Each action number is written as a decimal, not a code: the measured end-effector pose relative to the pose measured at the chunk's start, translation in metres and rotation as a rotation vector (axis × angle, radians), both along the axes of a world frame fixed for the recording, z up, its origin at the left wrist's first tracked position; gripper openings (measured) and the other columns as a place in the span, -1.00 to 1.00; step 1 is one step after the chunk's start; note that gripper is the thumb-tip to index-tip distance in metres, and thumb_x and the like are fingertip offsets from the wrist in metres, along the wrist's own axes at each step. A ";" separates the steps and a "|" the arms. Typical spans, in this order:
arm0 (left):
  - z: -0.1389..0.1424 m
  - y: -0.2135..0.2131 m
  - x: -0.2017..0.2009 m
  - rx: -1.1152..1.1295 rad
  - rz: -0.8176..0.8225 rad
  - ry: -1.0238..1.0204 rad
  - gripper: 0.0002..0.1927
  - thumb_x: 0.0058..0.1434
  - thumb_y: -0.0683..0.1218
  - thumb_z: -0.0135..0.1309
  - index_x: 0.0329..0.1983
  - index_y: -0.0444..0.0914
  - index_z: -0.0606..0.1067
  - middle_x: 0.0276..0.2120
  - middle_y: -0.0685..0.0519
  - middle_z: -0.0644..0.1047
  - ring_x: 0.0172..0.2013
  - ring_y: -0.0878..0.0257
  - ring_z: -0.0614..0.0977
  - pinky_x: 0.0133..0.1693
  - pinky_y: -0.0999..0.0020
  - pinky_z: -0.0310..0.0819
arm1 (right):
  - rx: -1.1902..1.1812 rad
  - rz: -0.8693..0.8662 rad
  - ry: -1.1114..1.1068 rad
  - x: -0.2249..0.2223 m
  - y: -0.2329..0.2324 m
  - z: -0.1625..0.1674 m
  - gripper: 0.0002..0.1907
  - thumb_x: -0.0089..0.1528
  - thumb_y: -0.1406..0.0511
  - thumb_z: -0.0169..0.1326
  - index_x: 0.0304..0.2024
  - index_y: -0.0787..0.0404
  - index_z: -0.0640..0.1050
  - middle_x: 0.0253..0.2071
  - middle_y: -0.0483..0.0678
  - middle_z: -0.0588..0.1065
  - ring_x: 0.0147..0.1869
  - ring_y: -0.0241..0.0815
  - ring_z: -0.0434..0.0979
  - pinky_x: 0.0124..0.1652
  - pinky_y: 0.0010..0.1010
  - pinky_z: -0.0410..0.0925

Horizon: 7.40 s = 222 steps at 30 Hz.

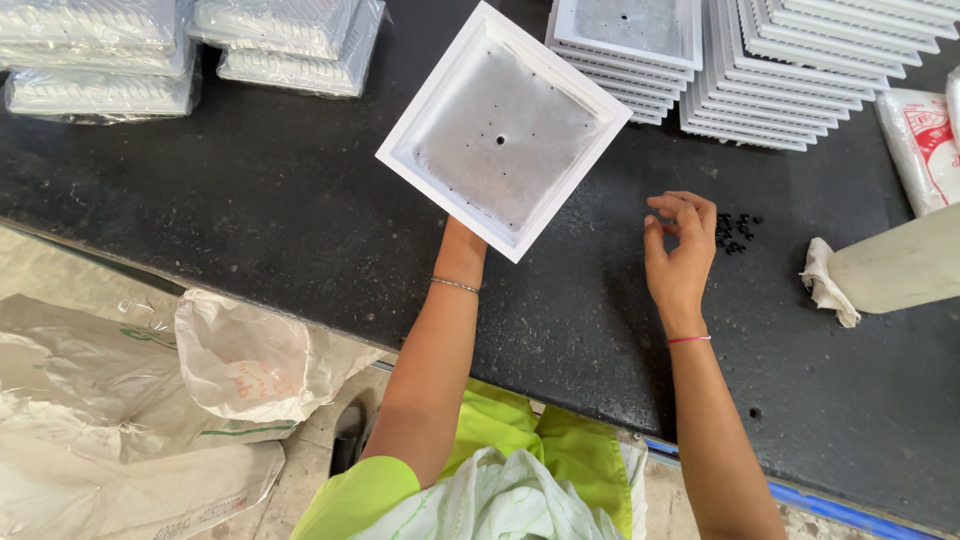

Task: The person wipes a white square light panel with a cloth, places small black fasteners into holes on the panel, stacks finished panels on the bench, and wraps a panel in clear plastic film. They repeat the process with additional panels from the stack.

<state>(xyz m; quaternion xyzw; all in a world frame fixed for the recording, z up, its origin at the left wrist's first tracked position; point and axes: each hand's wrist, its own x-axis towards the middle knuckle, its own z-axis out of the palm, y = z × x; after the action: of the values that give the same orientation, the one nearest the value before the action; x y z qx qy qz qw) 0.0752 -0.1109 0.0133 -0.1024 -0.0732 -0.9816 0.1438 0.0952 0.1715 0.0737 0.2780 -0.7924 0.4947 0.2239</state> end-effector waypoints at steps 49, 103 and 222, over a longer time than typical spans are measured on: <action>0.061 -0.108 0.026 -0.288 0.739 -0.290 -0.28 0.45 0.33 -0.28 0.48 -0.21 0.17 0.35 -0.03 0.31 0.09 0.14 0.52 0.09 0.19 0.42 | 0.609 -0.143 0.762 -0.174 -0.199 0.081 -0.83 0.25 0.49 0.17 -0.14 0.20 0.66 -0.14 -0.05 0.53 -0.04 0.05 0.49 -0.13 -0.15 0.38; 0.070 -0.132 -0.001 -0.094 1.167 -0.476 -0.53 0.47 -0.15 0.26 -0.07 -0.65 0.28 -0.33 -0.14 0.24 -0.34 0.19 0.24 -0.32 0.25 0.13 | 0.147 -0.076 0.066 -0.035 -0.008 -0.014 -0.89 0.47 0.35 0.16 -0.05 0.28 0.65 -0.03 0.03 0.53 -0.13 -0.17 0.52 -0.21 -0.41 0.38; 0.119 0.045 0.233 -1.370 0.378 -0.263 -0.44 0.25 -0.41 -0.15 0.33 -0.25 0.36 0.27 0.02 0.47 0.09 0.21 0.67 -0.01 0.43 0.58 | 0.111 0.441 -0.285 0.091 0.008 0.071 -0.55 0.37 0.49 0.08 0.31 0.19 0.41 0.25 -0.02 0.51 0.09 -0.12 0.60 0.06 -0.30 0.48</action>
<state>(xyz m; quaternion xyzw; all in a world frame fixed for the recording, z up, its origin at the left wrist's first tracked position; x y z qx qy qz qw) 0.3085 -0.0655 0.1321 -0.0361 -0.7052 -0.6778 0.2047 0.1859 0.1800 0.1444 0.3832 -0.7621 0.5215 -0.0185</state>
